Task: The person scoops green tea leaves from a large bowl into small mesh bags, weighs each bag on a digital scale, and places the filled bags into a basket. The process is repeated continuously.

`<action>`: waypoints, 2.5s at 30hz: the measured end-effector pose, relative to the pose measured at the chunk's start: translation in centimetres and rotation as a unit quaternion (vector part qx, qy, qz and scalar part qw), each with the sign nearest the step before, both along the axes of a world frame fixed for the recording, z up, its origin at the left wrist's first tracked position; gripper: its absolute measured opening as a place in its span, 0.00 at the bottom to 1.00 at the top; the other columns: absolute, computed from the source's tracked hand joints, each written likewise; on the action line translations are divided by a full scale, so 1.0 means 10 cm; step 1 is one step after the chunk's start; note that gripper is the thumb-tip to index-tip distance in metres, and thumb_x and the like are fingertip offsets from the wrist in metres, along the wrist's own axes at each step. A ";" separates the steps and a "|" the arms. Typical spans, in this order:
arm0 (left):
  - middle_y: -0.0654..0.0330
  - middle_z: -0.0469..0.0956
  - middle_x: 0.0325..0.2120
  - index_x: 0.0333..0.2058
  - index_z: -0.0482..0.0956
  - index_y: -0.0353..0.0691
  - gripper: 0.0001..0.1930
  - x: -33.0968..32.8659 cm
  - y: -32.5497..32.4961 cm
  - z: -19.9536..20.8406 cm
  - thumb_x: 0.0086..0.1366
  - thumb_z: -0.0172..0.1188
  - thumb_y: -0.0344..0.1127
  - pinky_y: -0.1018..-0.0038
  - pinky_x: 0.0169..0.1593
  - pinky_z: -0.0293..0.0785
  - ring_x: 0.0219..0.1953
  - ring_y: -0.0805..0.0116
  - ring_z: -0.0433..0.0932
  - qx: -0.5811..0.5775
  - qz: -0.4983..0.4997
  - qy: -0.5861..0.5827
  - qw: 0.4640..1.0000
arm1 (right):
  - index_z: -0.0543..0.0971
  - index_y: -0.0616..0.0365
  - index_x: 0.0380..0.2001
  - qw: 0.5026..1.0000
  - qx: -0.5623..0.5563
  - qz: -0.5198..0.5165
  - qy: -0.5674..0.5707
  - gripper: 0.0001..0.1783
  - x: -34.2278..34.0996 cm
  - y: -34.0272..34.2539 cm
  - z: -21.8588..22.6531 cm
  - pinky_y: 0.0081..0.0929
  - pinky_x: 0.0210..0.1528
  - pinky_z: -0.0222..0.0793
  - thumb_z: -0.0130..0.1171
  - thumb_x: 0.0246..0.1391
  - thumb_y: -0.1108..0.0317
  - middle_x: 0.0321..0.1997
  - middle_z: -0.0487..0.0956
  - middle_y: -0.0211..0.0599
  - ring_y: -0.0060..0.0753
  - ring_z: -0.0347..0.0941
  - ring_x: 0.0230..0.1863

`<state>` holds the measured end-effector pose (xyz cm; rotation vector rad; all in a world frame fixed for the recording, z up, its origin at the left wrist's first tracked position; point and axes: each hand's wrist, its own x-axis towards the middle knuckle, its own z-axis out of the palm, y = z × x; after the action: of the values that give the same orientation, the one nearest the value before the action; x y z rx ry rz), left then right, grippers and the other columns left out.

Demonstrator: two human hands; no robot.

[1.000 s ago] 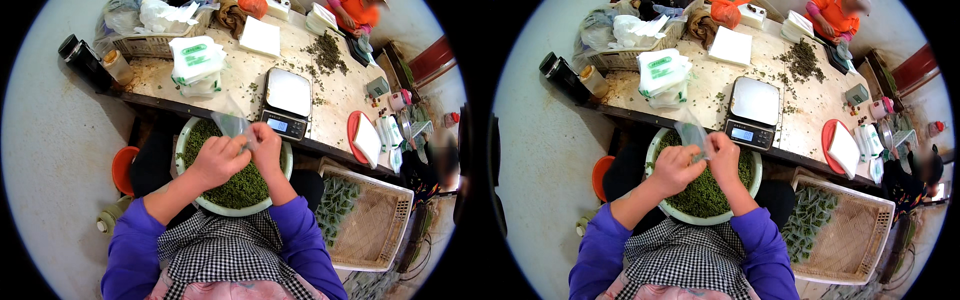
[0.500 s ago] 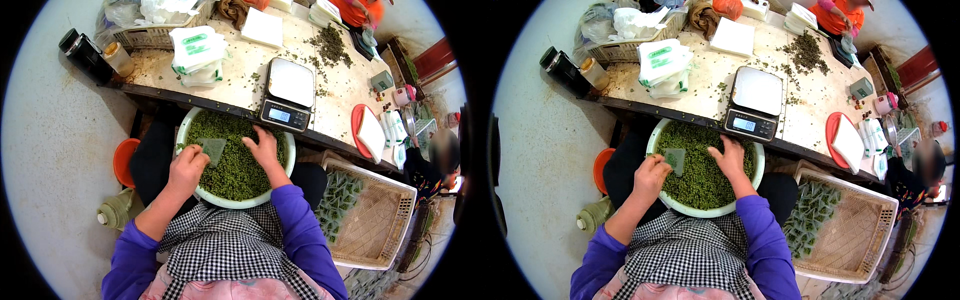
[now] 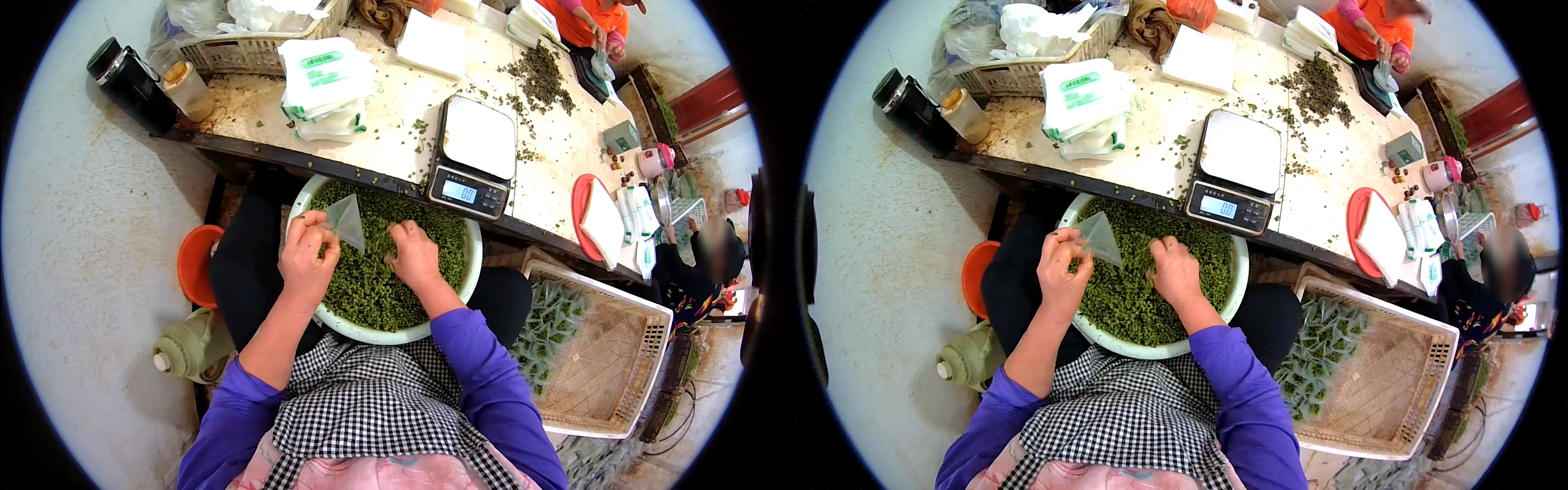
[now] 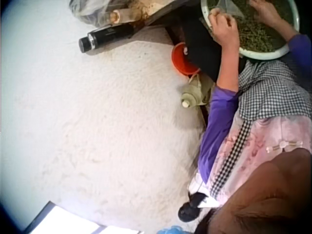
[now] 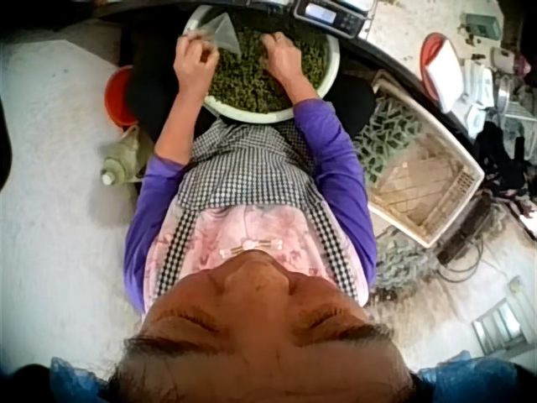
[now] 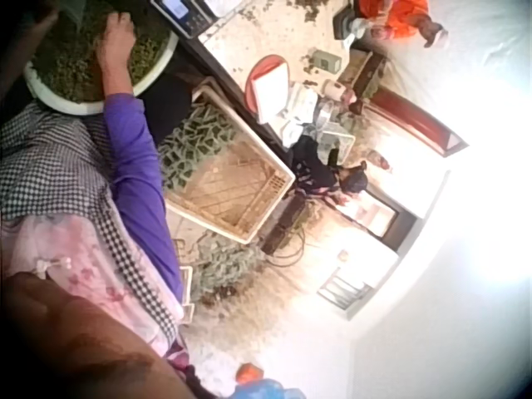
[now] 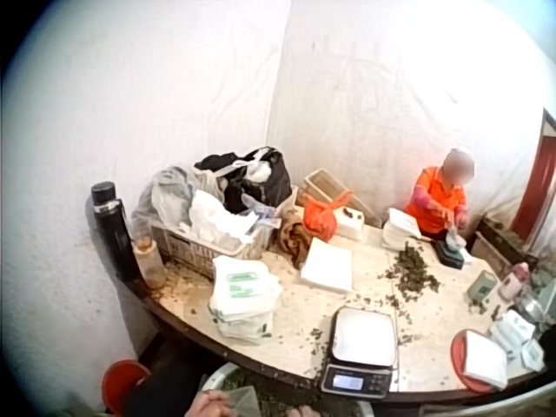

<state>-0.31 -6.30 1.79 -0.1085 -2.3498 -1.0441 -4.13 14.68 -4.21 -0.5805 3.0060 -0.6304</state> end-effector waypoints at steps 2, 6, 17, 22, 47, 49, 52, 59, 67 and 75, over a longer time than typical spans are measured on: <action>0.52 0.75 0.44 0.28 0.75 0.35 0.11 -0.03 0.04 -0.07 0.50 0.66 0.16 0.71 0.39 0.80 0.39 0.62 0.81 0.012 -0.016 0.000 1.000 | 0.75 0.55 0.48 0.993 -0.099 -0.062 0.017 0.28 -0.05 0.11 -0.14 0.40 0.46 0.76 0.71 0.40 0.70 0.45 0.77 0.43 0.45 0.77 0.45; 0.50 0.76 0.46 0.30 0.76 0.36 0.10 -0.01 0.15 -0.15 0.52 0.67 0.18 0.72 0.38 0.80 0.38 0.64 0.81 0.055 -0.056 -0.036 0.996 | 0.74 0.58 0.49 0.859 -0.474 -0.171 -0.090 0.21 0.00 0.24 -0.06 0.29 0.38 0.78 0.64 0.50 0.78 0.42 0.80 0.36 0.26 0.77 0.37; 0.43 0.75 0.52 0.32 0.77 0.34 0.09 0.05 0.60 -0.20 0.52 0.66 0.19 0.67 0.41 0.84 0.43 0.54 0.84 0.007 -0.180 -0.015 0.984 | 0.70 0.54 0.51 0.575 -0.814 -0.080 -0.030 0.24 0.13 -0.02 0.81 0.41 0.55 0.74 0.64 0.52 0.66 0.55 0.70 0.35 0.34 0.73 0.52; 0.40 0.72 0.57 0.33 0.78 0.33 0.09 0.06 0.62 -0.18 0.53 0.66 0.20 0.68 0.43 0.84 0.45 0.53 0.83 0.007 -0.209 -0.039 0.977 | 0.69 0.56 0.53 0.649 -0.759 -0.022 0.059 0.28 0.05 -0.09 0.70 0.44 0.61 0.70 0.68 0.51 0.63 0.57 0.69 0.39 0.40 0.70 0.58; 0.37 0.72 0.56 0.29 0.78 0.32 0.08 0.09 0.57 -0.26 0.50 0.66 0.18 0.67 0.42 0.84 0.47 0.50 0.82 0.015 -0.226 0.019 0.974 | 0.65 0.61 0.60 0.983 -0.154 -0.056 -0.088 0.36 0.05 0.19 0.82 0.46 0.53 0.71 0.64 0.47 0.67 0.56 0.73 0.57 0.60 0.74 0.53; 0.38 0.72 0.56 0.30 0.78 0.32 0.08 0.11 0.58 -0.27 0.50 0.65 0.18 0.68 0.42 0.84 0.46 0.51 0.83 0.019 -0.243 0.024 0.969 | 0.65 0.61 0.59 0.985 -0.068 -0.064 -0.147 0.35 0.00 0.19 0.84 0.48 0.48 0.74 0.63 0.47 0.69 0.54 0.75 0.58 0.62 0.77 0.48; 0.39 0.73 0.56 0.30 0.78 0.32 0.08 0.13 0.61 -0.34 0.50 0.65 0.18 0.68 0.42 0.85 0.46 0.51 0.83 0.010 -0.238 0.005 0.971 | 0.65 0.59 0.58 0.979 0.036 -0.081 -0.182 0.33 -0.06 0.15 0.85 0.44 0.45 0.74 0.63 0.49 0.69 0.48 0.79 0.54 0.57 0.78 0.45; 0.43 0.73 0.57 0.31 0.79 0.33 0.08 0.11 0.54 -0.36 0.51 0.67 0.19 0.68 0.44 0.84 0.46 0.53 0.83 0.039 -0.200 -0.017 0.979 | 0.76 0.62 0.47 0.964 -0.229 0.013 -0.131 0.18 0.25 0.22 1.25 0.31 0.38 0.73 0.63 0.51 0.75 0.45 0.80 0.47 0.40 0.77 0.35; 0.44 0.72 0.58 0.32 0.80 0.33 0.07 0.16 0.52 -0.35 0.52 0.67 0.20 0.67 0.46 0.84 0.49 0.55 0.82 0.065 -0.209 -0.056 0.974 | 0.75 0.57 0.49 0.994 -0.091 -0.059 0.017 0.22 0.28 0.07 1.04 0.41 0.38 0.76 0.66 0.50 0.72 0.42 0.78 0.45 0.52 0.78 0.38; 0.47 0.68 0.62 0.48 0.78 0.36 0.18 0.18 0.50 -0.19 0.58 0.67 0.25 0.64 0.54 0.78 0.57 0.52 0.75 0.112 -0.208 -0.072 0.969 | 0.77 0.57 0.32 0.999 0.005 -0.042 0.010 0.08 -0.05 0.21 0.80 0.45 0.31 0.73 0.64 0.51 0.67 0.29 0.81 0.43 0.52 0.79 0.30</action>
<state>1.46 -1.33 -0.08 -0.4694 -2.3729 -1.5587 -4.64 16.77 3.84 -0.4643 3.0640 -0.6159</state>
